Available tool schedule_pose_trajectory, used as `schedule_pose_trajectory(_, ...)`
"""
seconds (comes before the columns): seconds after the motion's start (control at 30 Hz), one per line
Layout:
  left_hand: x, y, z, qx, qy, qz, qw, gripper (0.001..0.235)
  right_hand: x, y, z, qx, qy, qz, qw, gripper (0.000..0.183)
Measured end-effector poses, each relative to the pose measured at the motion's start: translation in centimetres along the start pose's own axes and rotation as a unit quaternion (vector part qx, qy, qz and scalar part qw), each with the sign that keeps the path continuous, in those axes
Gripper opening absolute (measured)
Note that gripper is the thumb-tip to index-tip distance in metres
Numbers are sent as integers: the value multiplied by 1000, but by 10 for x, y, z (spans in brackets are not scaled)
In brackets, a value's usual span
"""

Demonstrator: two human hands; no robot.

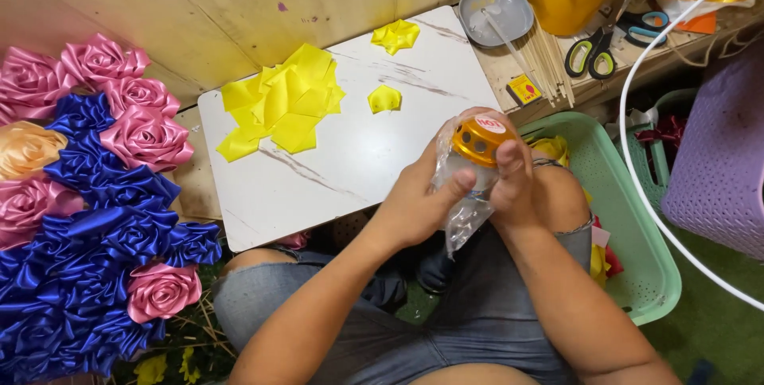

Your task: The person retrieves a small glass candle from a display shelf, then uses scissors to cut the plastic seal and removes the wrapper. They unscrew the lid and place the candle on the work surface.

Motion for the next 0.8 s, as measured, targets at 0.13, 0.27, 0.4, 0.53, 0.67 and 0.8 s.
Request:
schedule_pose_trajectory(0.13, -11, 0, 7, 86, 1, 56, 995, 87, 0, -9, 11, 43, 34, 82, 995, 77)
schedule_pose_trajectory(0.27, -35, -4, 8, 178, -28, 24, 983, 59, 32, 11, 12, 46, 59, 102, 992, 92)
schedule_pose_trajectory(0.4, -41, 2, 3, 267, -49, 22, 962, 42, 12, -3, 9, 53, 60, 131, 988, 88)
schedule_pose_trajectory(0.53, -52, -2, -4, 323, -65, 150, 932, 41, -6, -1, 6, 60, 113, 165, 978, 83)
schedule_pose_trajectory(0.67, -49, -3, -5, 340, -79, 187, 918, 38, -13, 8, 8, 93, 133, 137, 977, 81)
schedule_pose_trajectory(0.8, -47, -6, -12, 327, -37, 235, 915, 36, -18, 10, 5, 78, 180, 153, 968, 74)
Point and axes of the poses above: each hand's wrist, its own z-axis away from the middle knuckle, its own y-axis out of the back of the hand, x = y × z, the point moved 6 cm from there along -z, towards the middle knuckle
